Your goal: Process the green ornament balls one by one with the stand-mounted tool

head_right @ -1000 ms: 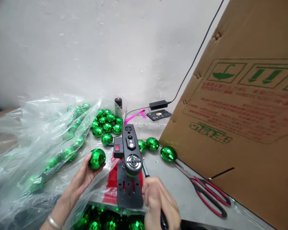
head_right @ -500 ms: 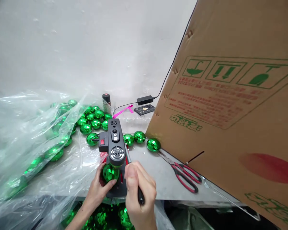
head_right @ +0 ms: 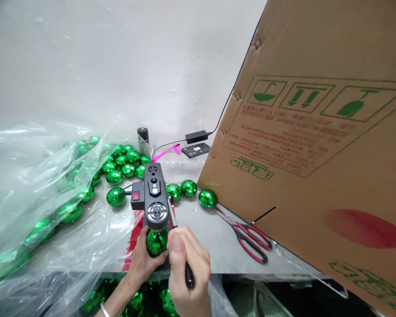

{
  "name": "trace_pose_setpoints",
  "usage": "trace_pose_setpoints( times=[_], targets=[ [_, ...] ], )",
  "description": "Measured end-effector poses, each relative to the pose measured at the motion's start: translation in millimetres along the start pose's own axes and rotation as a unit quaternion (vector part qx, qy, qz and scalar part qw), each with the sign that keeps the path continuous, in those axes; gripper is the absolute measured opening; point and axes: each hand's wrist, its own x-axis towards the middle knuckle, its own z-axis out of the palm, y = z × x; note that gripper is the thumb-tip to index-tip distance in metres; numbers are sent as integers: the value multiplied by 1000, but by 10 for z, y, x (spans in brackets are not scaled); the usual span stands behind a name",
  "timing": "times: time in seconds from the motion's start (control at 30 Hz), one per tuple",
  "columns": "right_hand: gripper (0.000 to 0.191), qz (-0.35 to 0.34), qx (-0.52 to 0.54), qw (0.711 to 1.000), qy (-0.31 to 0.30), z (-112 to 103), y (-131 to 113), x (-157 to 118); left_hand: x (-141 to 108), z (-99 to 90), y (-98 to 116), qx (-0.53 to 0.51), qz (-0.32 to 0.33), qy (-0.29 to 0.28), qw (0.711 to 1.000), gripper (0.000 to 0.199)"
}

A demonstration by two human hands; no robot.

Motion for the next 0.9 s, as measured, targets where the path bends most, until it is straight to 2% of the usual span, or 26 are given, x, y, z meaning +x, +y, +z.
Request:
trace_pose_setpoints(
  times=[0.17, 0.33, 0.5, 0.9],
  targets=[
    [39, -15, 4, 1000, 15, 24, 76, -92, 0, 28, -61, 8, 3, 8, 1000, 89],
    [49, -29, -6, 997, 65, 109, 143, -140, -29, 59, -86, 18, 10, 32, 999, 86],
    [57, -27, -10, 995, 91, 150, 114, -106, -42, 76, -132, 25, 28, 28, 999, 89],
    [61, -25, -6, 991, 132, 252, 62, -70, -63, 113, -208, 35, 69, 28, 997, 89]
  ],
)
